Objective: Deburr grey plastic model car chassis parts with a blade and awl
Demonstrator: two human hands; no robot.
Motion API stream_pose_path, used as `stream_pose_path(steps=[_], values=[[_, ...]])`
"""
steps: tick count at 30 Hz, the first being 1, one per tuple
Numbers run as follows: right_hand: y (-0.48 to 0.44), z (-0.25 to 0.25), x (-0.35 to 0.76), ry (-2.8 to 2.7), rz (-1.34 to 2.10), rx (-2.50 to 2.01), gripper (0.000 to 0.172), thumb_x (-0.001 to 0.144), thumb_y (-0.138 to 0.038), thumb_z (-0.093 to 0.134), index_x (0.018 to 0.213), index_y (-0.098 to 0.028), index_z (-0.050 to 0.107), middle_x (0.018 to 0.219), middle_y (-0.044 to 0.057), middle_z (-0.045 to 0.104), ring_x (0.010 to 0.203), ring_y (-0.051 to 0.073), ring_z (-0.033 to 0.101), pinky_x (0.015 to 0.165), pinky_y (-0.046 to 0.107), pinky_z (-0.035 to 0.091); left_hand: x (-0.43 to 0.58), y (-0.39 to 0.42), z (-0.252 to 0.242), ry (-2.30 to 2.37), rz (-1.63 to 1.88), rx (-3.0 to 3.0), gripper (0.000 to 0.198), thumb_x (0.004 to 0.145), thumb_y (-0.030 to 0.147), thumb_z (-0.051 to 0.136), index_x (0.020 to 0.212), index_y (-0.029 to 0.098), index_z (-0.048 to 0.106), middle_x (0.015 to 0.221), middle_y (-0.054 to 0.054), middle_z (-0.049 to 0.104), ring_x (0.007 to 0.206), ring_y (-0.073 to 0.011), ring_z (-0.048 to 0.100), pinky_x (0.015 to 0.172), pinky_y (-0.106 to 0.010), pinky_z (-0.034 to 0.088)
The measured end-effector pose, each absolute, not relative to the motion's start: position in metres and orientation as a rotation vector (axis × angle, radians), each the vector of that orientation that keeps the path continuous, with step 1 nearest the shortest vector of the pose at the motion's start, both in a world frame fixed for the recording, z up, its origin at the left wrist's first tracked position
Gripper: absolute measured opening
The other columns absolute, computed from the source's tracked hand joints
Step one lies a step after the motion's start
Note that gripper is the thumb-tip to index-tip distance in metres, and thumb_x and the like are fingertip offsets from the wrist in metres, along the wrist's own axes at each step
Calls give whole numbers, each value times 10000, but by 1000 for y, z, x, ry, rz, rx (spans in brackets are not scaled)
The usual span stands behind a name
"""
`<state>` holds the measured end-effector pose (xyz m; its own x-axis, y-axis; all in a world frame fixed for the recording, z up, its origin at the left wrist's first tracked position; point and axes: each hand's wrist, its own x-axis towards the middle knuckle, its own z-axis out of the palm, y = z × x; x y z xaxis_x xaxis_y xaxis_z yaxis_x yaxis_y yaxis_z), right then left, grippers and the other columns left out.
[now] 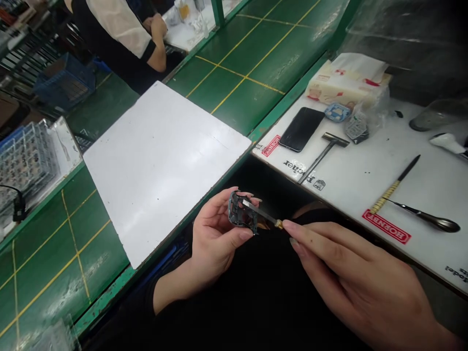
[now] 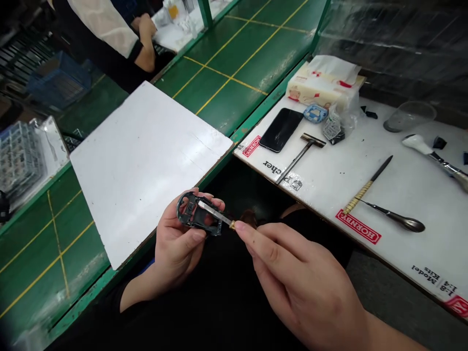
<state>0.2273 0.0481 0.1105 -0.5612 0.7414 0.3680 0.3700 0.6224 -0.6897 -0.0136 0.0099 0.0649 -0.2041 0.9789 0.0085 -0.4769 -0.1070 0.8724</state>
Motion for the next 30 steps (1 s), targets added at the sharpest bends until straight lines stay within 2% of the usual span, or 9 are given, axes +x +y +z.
stream_pose_path(steps=[6,11,15,19,25,30], values=[[47,115,216,-2144,764,-872,497,1174,-15,623,1596,-243,753,1223,41,869,991,138,877,898,178,720,-16,9,64,964,1641,932,562,962,242,1034,1482,318,836,1434,-95,881,1329,-300,873,1120,-431,738],[46,117,213,-2141,769,-855,423,1191,-42,606,1539,-202,786,1155,56,878,981,133,879,881,165,715,-16,8,62,986,1655,986,568,976,238,1017,1497,326,808,1424,-95,873,1314,-295,865,1112,-445,733],[44,117,213,-2156,756,-838,432,1182,-40,620,1563,-171,777,1149,70,887,978,142,888,865,171,723,-16,6,63,1000,1663,1002,550,977,254,1015,1477,341,803,1414,-84,868,1296,-290,863,1128,-458,727],[42,118,213,-2143,771,-851,449,1181,-47,605,1549,-215,798,1140,65,891,956,155,895,799,187,728,-15,5,63,1036,1679,1027,551,981,274,1013,1473,384,790,1412,-60,857,1304,-293,858,1142,-481,724],[37,118,211,-2120,791,-872,509,1177,-53,613,1609,-265,777,1167,49,896,937,156,890,777,195,725,-16,3,60,1087,1714,1126,576,978,260,1017,1486,390,780,1427,-62,834,1370,-309,831,1124,-464,727],[29,113,213,-2145,698,-901,508,1172,-60,610,1627,-223,766,1219,46,910,943,155,888,897,217,742,-18,1,54,1169,1770,1232,547,981,294,1022,1468,352,780,1427,-77,821,1349,-322,839,1137,-507,724]])
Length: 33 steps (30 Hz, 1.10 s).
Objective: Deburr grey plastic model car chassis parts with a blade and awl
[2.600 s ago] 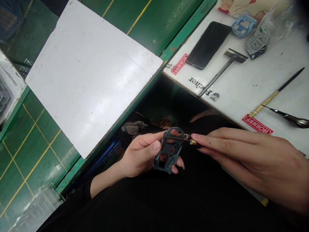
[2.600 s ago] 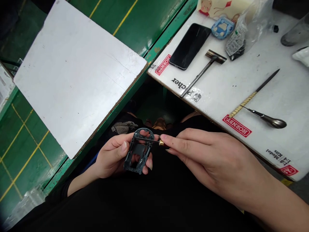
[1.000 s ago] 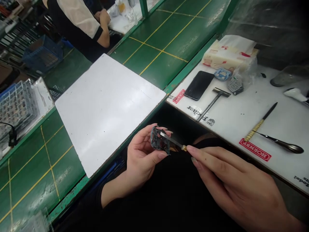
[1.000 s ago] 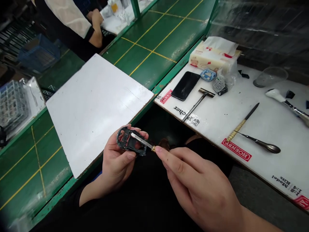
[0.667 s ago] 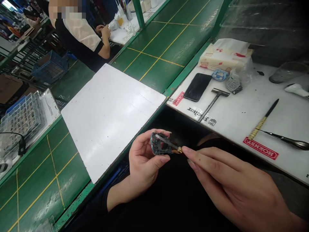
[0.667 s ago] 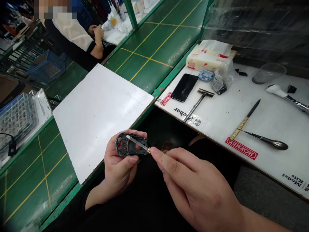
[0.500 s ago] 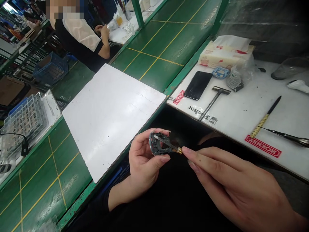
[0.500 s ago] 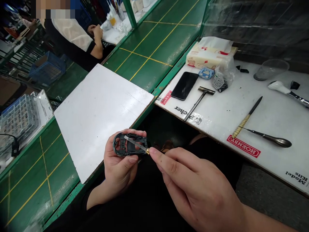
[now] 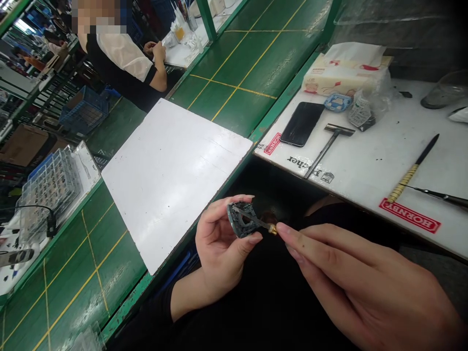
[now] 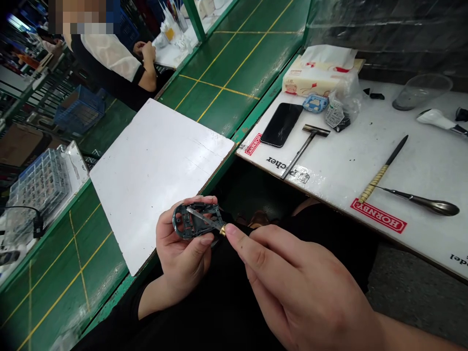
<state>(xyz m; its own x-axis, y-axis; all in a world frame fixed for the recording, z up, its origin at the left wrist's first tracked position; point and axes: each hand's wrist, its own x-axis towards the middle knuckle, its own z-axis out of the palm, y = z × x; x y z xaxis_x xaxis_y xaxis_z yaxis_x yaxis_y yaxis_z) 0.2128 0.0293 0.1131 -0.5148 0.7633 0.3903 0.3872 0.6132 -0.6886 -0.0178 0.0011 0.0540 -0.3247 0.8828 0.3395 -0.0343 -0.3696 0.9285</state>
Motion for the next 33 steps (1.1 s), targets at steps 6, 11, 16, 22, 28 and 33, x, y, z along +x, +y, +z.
stream_pose_path(steps=[6,11,16,22,28,33], values=[[32,115,216,-2028,912,-921,503,1166,-80,660,1594,-310,789,1154,3,908,944,142,888,841,189,736,-20,-5,53,1119,1720,1251,530,979,234,1021,1456,314,806,1414,-88,825,1339,-330,848,1165,-540,716],[27,107,219,-2084,804,-934,541,1155,-63,659,1623,-309,776,1225,22,920,947,202,897,884,293,786,-21,-6,54,1108,1708,1226,580,975,310,1035,1504,363,801,1419,-75,822,1324,-342,849,1197,-611,701],[29,106,222,-2030,884,-898,476,1168,-78,695,1567,-325,776,1223,3,913,1001,188,897,880,261,771,-24,-3,60,1172,1670,1363,551,972,362,1044,1475,371,820,1371,-62,838,1286,-341,867,1170,-611,724],[39,103,225,-2066,889,-863,473,1180,-49,640,1574,-283,759,1244,28,912,1032,177,898,879,266,758,-26,3,66,1242,1681,1596,585,970,245,1034,1500,339,804,1397,-59,856,1290,-324,880,1149,-565,746],[26,94,219,-2148,844,-806,523,1184,-21,546,1659,-172,704,1315,91,908,1120,195,905,991,294,771,-22,5,53,1333,1884,1713,678,917,165,1044,1492,419,790,1387,-3,843,1302,-309,874,1232,-627,708],[16,98,221,-2166,733,-766,536,1185,-42,533,1707,-105,639,1371,121,911,1165,233,899,1015,308,770,-22,-2,57,1320,1796,1657,590,954,278,1049,1480,351,791,1381,-30,836,1306,-317,874,1230,-608,707]])
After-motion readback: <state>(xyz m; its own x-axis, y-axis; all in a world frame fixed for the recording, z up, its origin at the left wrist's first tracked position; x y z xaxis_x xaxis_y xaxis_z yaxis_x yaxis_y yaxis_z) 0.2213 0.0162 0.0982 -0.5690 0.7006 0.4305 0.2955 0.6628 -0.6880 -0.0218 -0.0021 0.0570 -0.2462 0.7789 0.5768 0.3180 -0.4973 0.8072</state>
